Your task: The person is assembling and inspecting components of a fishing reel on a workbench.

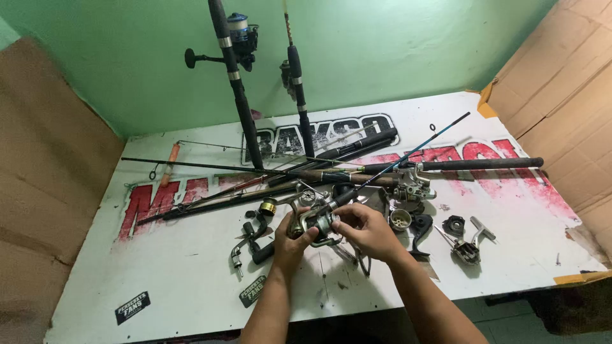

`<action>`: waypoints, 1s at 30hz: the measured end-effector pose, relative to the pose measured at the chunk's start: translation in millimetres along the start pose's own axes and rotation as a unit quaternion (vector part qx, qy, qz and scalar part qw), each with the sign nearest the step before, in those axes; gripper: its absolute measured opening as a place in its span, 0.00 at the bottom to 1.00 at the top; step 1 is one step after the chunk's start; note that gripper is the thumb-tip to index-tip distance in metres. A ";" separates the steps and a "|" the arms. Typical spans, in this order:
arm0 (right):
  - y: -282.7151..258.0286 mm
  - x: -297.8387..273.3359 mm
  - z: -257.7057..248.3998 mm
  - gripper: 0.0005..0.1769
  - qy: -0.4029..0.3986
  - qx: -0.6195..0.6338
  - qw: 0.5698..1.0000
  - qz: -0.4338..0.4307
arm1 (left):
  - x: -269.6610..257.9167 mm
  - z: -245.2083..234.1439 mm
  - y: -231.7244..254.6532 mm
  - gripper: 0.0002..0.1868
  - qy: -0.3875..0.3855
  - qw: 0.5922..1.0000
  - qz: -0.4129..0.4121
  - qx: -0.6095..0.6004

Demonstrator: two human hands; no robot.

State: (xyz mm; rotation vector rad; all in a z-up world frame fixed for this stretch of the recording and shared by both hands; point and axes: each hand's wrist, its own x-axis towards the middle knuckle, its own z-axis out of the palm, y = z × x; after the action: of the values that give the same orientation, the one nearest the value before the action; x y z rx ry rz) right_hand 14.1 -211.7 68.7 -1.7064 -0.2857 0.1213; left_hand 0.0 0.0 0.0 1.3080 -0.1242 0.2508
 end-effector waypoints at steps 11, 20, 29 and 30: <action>15.9 10.5 -6.1 0.14 0.052 0.022 0.998 -0.035 | 0.9 2.8 -12.9 0.28 0.047 0.999 0.013 0.002; 14.9 6.0 -33.9 0.07 0.139 -0.110 0.984 -0.032 | 3.2 -7.6 -27.3 0.26 0.133 0.990 0.045 0.007; 44.3 -2.0 -25.3 0.12 0.036 -0.295 0.954 -0.050 | -0.1 17.5 -1.4 0.30 0.129 0.989 0.019 -0.074; 48.8 -0.2 -24.3 0.12 0.033 -0.302 0.950 -0.072 | 0.8 20.5 2.1 0.31 0.121 0.990 0.042 -0.054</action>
State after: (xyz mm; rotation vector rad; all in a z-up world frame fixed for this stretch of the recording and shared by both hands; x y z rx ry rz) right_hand 25.7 -241.5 24.6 -2.2824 -0.4260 -0.1468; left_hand 1.2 -19.2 7.4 1.1574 0.0137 0.4666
